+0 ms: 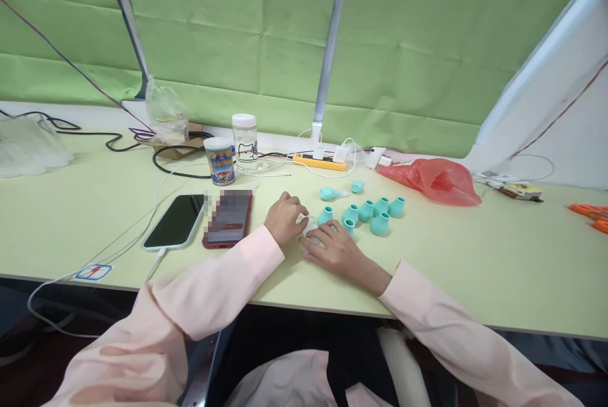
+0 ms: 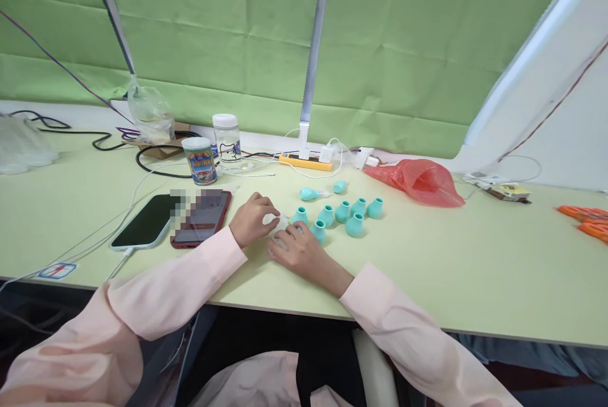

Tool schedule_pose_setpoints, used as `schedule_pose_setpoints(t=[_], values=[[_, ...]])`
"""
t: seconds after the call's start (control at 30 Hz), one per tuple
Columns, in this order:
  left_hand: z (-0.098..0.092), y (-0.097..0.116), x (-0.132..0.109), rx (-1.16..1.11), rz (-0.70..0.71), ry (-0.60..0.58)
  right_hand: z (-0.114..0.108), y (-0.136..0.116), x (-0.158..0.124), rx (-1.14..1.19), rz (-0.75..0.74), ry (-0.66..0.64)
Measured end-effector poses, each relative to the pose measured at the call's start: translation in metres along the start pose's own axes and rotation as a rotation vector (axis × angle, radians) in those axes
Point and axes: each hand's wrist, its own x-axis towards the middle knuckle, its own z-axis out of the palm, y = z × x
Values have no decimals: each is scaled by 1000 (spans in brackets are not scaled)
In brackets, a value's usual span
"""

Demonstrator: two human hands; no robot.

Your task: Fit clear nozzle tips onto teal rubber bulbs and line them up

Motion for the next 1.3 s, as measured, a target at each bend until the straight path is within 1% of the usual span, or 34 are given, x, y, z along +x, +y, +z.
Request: schedule_pose_setpoints(t=[0.07,0.17,0.27,0.33,0.5,0.63,0.83,0.97,1.03,1.1,1.17,1.23,1.27,1.3], values=[[3,-2,0,87,3,-77,4,-4,1,24,5,-67],[5,-3,-1,191,-8,-170,9,-5,3,30,72,-135],[4,-2,-1,242,-55,-230,13,-2,5,28,138,-158],[3,-1,-2,253,-72,-248,14,0,6,24,162,-164],[3,0,-4,255,-65,-245,17,2,12,-29,178,-192],[3,1,-4,247,-95,-244,15,2,16,-45,197,-201],[-3,2,-1,240,-125,-206,6,0,16,7,148,-176],[-6,4,-1,240,-110,-205,5,-4,14,22,143,-164],[-7,5,-2,226,-100,-177,3,-2,13,35,144,-135],[-8,6,-2,211,-92,-136,-3,5,13,54,143,-70],[-8,7,-2,199,-79,-110,-12,22,15,58,180,19],[-8,9,-3,189,-59,-102,-21,48,19,41,310,76],[-7,10,-3,186,-47,-102,-24,63,22,35,405,66],[-7,11,-4,185,-32,-105,-26,80,26,56,475,6]])
